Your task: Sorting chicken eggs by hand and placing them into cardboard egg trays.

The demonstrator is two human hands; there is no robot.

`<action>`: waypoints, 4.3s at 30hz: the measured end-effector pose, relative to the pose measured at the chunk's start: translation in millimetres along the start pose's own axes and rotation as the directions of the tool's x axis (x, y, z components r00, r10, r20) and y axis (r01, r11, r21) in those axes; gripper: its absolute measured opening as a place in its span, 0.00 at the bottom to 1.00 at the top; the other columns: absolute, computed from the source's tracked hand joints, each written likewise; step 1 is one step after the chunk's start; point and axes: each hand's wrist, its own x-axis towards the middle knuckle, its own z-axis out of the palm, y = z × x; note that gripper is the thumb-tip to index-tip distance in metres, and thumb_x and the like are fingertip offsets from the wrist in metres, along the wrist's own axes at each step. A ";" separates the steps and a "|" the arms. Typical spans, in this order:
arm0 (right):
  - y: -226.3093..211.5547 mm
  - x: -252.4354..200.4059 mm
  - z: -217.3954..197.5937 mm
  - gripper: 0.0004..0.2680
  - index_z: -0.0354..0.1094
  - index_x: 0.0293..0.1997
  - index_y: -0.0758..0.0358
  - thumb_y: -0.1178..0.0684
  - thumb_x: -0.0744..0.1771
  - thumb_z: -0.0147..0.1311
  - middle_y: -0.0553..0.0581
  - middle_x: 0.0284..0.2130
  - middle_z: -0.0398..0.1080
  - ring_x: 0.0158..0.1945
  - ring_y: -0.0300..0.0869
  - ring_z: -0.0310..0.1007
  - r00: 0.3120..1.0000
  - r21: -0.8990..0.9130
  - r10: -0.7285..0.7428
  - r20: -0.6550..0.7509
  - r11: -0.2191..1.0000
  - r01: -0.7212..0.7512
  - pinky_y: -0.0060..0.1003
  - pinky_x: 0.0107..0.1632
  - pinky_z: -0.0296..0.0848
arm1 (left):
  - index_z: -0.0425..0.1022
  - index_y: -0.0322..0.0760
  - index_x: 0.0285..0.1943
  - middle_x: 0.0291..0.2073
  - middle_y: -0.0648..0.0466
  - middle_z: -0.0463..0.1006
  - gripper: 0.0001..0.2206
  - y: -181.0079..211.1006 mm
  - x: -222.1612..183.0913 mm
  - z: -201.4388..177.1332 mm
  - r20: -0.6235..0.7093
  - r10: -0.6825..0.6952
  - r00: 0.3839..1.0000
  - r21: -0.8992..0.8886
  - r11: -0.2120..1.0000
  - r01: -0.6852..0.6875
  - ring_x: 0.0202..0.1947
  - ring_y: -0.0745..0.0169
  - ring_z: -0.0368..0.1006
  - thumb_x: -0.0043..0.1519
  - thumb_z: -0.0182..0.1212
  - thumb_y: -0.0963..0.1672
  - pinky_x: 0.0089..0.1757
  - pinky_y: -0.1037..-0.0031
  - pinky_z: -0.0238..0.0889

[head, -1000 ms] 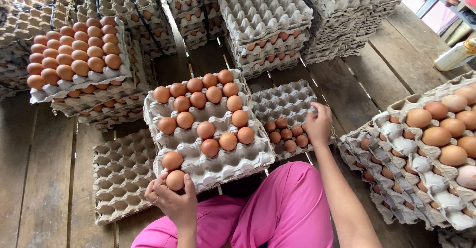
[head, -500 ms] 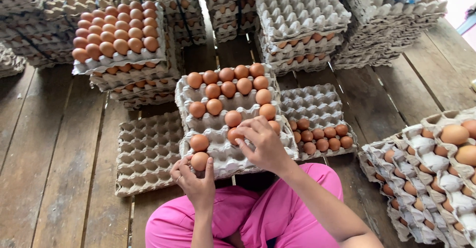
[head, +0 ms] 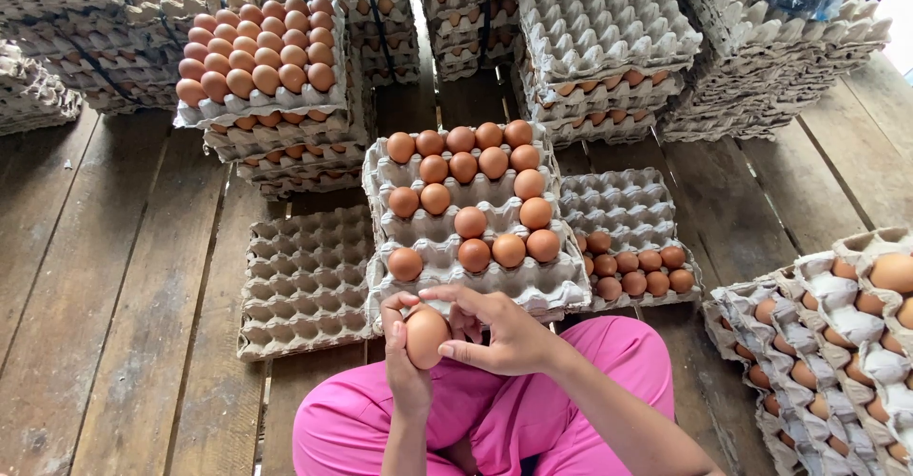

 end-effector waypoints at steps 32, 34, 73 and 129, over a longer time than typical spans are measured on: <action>166.4 -107.6 -146.4 0.19 0.56 0.55 0.68 0.61 0.59 0.52 0.64 0.42 0.66 0.41 0.46 0.69 0.626 0.439 0.514 -0.587 0.851 -0.288 0.33 0.43 0.69 | 0.62 0.30 0.49 0.45 0.44 0.63 0.16 8.3 41.8 13.5 0.073 0.417 0.906 0.985 0.110 -0.130 0.46 0.49 0.57 0.53 0.56 0.42 0.47 0.61 0.53; 210.1 -113.3 -149.8 0.18 0.62 0.51 0.67 0.60 0.57 0.57 0.59 0.40 0.69 0.42 0.42 0.70 0.573 0.216 0.565 -0.593 0.798 -0.563 0.30 0.41 0.69 | 0.63 0.30 0.50 0.47 0.43 0.63 0.17 3.0 43.7 14.8 0.095 0.433 0.896 0.990 0.053 -0.131 0.48 0.46 0.57 0.53 0.57 0.43 0.47 0.60 0.54; 221.0 -60.0 -147.6 0.05 0.65 0.34 0.54 0.50 0.59 0.49 0.55 0.24 0.64 0.33 0.50 0.69 0.896 -0.742 0.092 -0.434 0.528 -0.413 0.43 0.38 0.68 | 0.64 0.45 0.52 0.41 0.53 0.67 0.20 -9.8 48.4 1.4 -0.069 0.417 0.906 0.997 -0.009 0.080 0.43 0.50 0.59 0.54 0.56 0.52 0.40 0.60 0.64; 55.5 32.0 -64.9 0.09 0.53 0.41 0.67 0.63 0.62 0.49 0.72 0.39 0.60 0.20 0.46 0.66 0.964 0.811 0.012 -0.264 0.544 0.216 0.29 0.12 0.67 | 0.67 0.44 0.51 0.40 0.54 0.67 0.21 -21.1 49.1 -9.1 -0.014 0.513 0.858 1.000 -0.016 0.026 0.43 0.52 0.61 0.51 0.59 0.51 0.43 0.65 0.62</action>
